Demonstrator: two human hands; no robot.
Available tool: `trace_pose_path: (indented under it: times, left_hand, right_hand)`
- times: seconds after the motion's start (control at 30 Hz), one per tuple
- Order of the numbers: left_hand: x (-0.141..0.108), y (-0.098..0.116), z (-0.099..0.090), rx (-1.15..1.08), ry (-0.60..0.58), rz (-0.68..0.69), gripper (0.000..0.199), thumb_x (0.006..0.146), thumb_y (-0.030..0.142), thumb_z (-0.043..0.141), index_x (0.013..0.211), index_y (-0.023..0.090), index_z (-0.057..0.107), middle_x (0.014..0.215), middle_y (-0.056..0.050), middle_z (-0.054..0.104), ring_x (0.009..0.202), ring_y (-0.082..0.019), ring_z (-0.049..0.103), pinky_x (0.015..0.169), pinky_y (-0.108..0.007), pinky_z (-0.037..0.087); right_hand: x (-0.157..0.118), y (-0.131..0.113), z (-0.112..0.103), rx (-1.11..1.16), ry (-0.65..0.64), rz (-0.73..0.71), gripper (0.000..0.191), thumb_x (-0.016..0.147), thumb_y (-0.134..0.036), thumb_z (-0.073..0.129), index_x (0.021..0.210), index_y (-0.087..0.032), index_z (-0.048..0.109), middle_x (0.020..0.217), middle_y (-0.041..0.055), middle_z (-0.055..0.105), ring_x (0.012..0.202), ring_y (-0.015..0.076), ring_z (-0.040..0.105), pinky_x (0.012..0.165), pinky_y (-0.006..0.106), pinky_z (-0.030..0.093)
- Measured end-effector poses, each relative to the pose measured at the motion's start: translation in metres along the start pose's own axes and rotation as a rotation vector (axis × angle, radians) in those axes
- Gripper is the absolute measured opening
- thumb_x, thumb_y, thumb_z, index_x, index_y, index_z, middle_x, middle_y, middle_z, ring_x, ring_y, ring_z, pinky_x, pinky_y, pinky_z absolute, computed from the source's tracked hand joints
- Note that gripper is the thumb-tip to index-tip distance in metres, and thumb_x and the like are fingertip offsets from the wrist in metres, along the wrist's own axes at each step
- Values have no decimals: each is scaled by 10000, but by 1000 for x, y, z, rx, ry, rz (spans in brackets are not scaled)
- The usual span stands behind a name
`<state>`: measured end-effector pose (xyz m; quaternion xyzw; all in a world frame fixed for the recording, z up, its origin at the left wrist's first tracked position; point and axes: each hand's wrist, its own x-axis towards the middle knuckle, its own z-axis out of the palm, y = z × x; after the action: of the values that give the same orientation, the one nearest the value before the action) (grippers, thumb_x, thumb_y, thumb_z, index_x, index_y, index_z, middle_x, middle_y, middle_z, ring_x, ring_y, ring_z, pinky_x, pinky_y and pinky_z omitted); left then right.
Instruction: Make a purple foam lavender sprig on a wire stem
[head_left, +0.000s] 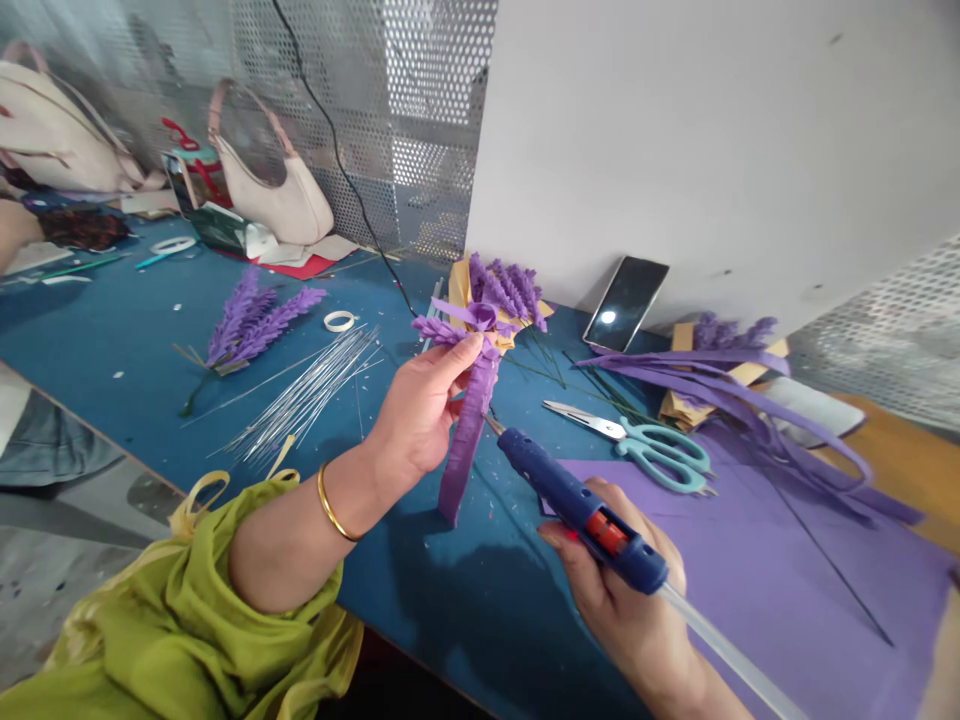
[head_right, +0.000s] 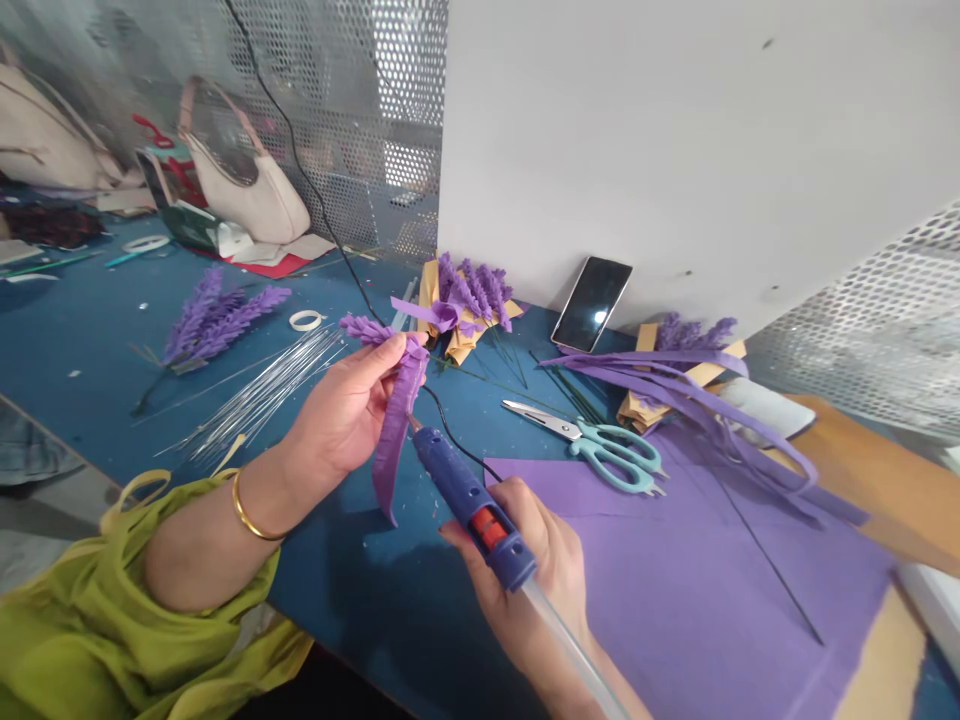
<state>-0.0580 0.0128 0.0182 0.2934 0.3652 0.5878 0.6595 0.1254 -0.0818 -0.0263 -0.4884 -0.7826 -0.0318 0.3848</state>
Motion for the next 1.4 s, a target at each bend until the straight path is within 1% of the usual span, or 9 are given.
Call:
trace_pose_path:
  times: [0.37, 0.57, 0.7, 0.87, 1.0, 1.13, 1.27, 1.33, 1.4]
  left_hand:
    - [2, -2, -2, -47, 18, -18, 210, 794, 322, 787, 889, 140, 745, 650, 31, 585, 540, -59, 468, 503, -211, 340]
    - [5, -1, -4, -70, 38, -31, 218, 774, 336, 796, 881, 151, 750, 707, 10, 656, 573, -73, 539, 521, -217, 398]
    - [7, 1, -4, -68, 69, -13, 196, 768, 333, 801, 853, 165, 748, 705, 14, 670, 583, -70, 560, 520, -198, 406]
    - [6, 2, -4, -84, 74, -12, 175, 769, 303, 801, 837, 149, 753, 719, 3, 689, 619, -79, 588, 544, -192, 423]
    - [3, 1, -3, -29, 2, 5, 219, 742, 324, 828, 856, 150, 761, 716, 6, 677, 600, -67, 555, 534, -190, 399]
    - [-1, 2, -2, 57, -44, -1, 261, 725, 345, 845, 872, 142, 771, 691, 5, 664, 590, -67, 548, 528, -198, 376]
    - [-5, 1, 2, 118, -127, -29, 298, 722, 350, 854, 926, 142, 795, 773, -18, 702, 664, -76, 592, 599, -196, 421]
    - [-7, 1, 4, 135, -180, -56, 307, 734, 350, 849, 958, 144, 802, 839, -36, 725, 705, -78, 607, 637, -193, 440]
    - [-9, 2, 5, 141, -223, -90, 300, 740, 345, 847, 962, 148, 806, 880, -52, 742, 727, -83, 618, 647, -192, 446]
  right_hand:
    - [2, -3, 0, -20, -10, -8, 307, 1002, -479, 489, 832, -224, 476, 617, -52, 521, 480, 105, 532, 480, 218, 386]
    - [-7, 3, 2, 65, 6, 137, 271, 963, -461, 565, 847, -217, 542, 637, -32, 573, 495, 124, 540, 486, 241, 393]
    - [-10, 6, 5, 258, 20, 369, 321, 940, -496, 574, 947, -186, 659, 827, 53, 708, 622, 159, 618, 586, 274, 467]
    - [1, 17, 18, 700, -4, 909, 502, 918, -632, 516, 862, -163, 685, 615, 32, 644, 575, 147, 563, 546, 259, 429]
    - [7, 37, 27, 969, -93, 1207, 427, 746, -570, 754, 795, -166, 626, 578, 2, 616, 502, 127, 555, 496, 244, 432]
    - [8, 50, 24, 908, -179, 1179, 354, 710, -472, 799, 785, -171, 629, 573, -3, 616, 480, 133, 562, 480, 260, 475]
    - [6, 54, 9, 719, -276, 1062, 293, 762, -456, 730, 797, -178, 644, 648, -1, 653, 492, 130, 569, 431, 238, 429]
    - [-2, 57, -5, 588, -312, 969, 305, 778, -461, 705, 884, -176, 681, 709, 6, 694, 526, 141, 603, 480, 258, 480]
    - [-15, 65, -25, 485, -371, 842, 331, 793, -450, 692, 970, -170, 708, 827, 49, 750, 652, 183, 683, 611, 318, 559]
